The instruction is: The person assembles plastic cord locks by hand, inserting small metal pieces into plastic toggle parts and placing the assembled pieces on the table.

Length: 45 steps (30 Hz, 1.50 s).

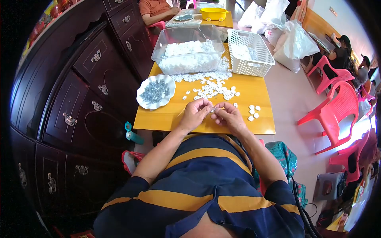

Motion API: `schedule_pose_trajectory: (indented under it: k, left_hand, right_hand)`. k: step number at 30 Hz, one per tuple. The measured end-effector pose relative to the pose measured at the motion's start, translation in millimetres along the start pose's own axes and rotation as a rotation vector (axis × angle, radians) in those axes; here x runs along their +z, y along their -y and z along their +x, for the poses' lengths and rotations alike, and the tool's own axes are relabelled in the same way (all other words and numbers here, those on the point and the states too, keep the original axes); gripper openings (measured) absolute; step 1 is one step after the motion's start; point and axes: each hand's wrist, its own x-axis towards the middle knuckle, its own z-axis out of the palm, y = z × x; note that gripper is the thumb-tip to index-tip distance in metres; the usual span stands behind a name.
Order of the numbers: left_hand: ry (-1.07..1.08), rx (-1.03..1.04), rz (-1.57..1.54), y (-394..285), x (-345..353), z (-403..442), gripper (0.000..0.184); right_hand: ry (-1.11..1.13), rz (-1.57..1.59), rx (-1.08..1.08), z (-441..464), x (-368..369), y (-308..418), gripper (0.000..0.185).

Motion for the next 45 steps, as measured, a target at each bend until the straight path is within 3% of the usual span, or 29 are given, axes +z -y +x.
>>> schedule_pose_trajectory:
  k: [13, 17, 36, 45]
  left_hand:
    - [0.01, 0.007, -0.046, -7.6, 3.9, -2.1, 0.007]
    - [-0.001, 0.055, 0.068, -8.2, 2.6, -2.0, 0.007]
    - [-0.061, 0.2, 0.341, -11.5, 2.9, -2.5, 0.009]
    - [-0.05, 0.147, 0.384, -15.0, 1.6, -3.8, 0.01]
  right_hand:
    - [0.013, 0.173, 0.013, 4.4, -6.0, -4.8, 0.012]
    - [0.002, 0.187, 0.018, 5.6, -6.8, -6.0, 0.012]
    - [-0.081, -0.016, -0.052, 5.2, -3.0, -9.6, 0.01]
    - [-0.107, -0.022, -0.052, 3.2, -1.3, -6.3, 0.01]
